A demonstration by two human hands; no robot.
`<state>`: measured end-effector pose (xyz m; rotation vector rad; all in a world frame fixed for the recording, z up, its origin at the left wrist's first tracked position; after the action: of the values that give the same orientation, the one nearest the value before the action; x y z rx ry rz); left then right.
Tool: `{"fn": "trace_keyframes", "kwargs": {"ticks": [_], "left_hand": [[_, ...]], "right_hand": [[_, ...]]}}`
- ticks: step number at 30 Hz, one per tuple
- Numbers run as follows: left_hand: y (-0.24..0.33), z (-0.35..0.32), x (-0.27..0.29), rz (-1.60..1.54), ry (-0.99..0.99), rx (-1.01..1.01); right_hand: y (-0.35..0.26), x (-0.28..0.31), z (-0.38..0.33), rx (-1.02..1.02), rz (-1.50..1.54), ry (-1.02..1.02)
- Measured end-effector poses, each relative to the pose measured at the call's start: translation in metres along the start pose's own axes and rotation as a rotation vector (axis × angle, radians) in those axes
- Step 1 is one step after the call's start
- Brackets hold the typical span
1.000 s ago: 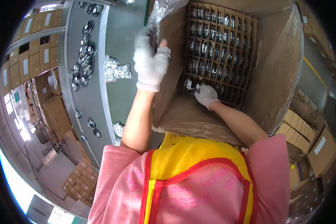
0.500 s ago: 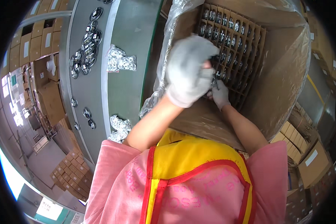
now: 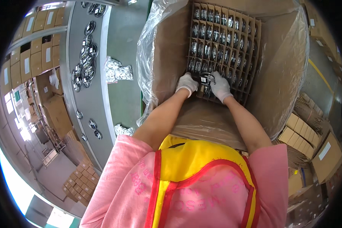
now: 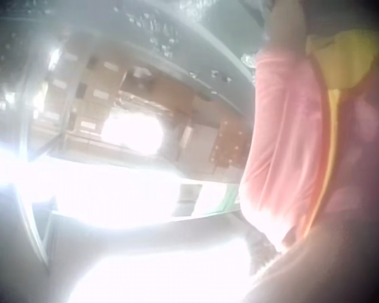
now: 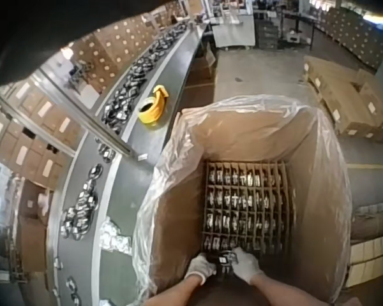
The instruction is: Pack metal components into a divided cardboard box.
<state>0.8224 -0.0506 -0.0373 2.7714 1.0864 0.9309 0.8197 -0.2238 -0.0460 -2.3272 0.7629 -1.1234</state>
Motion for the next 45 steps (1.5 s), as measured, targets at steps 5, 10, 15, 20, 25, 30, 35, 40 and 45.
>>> {"fn": "trace_keyframes", "kwargs": {"ticks": [5, 10, 15, 20, 25, 30, 35, 40, 45], "left_hand": [[0.016, -0.019, 0.001, 0.237, -0.093, -0.082], [-0.023, 0.014, -0.009, 0.087, 0.157, -0.229], [0.013, 0.003, -0.008, -0.029, 0.045, -0.542], [0.000, 0.014, -0.013, 0.114, 0.090, -0.363], [0.004, 0.018, -0.006, 0.018, -0.004, -0.235], [0.001, 0.020, 0.000, 0.322, -0.133, -0.223], [-0.016, 0.029, -0.004, 0.516, -0.442, -0.544], [0.007, 0.013, 0.006, -0.012, -0.225, -0.271], [-0.026, 0.041, -0.002, 0.114, 0.050, -0.197]], "right_hand": [[0.027, -0.007, 0.007, -0.045, 0.060, -0.023], [0.001, 0.008, 0.013, -0.279, 0.532, -0.139], [0.031, -0.013, 0.019, 0.007, 0.248, -0.223], [0.028, -0.018, 0.001, 0.074, 0.192, 0.111], [0.004, -0.016, -0.017, 0.056, -0.314, -0.315], [0.016, -0.020, -0.009, -0.127, -0.392, -0.250], [0.024, -0.022, -0.008, -0.052, -0.069, -0.093], [-0.004, 0.001, -0.015, -0.263, 0.416, -0.324], [0.009, -0.011, -0.011, -0.356, 0.396, -0.247]]}}
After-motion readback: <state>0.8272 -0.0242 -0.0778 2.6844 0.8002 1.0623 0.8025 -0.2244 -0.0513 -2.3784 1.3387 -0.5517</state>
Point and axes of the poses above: each hand's wrist, its own z-axis towards the middle knuckle, its own x-axis out of the back of the hand, y = z × x, the point moved 1 cm from there along z, towards the middle knuckle
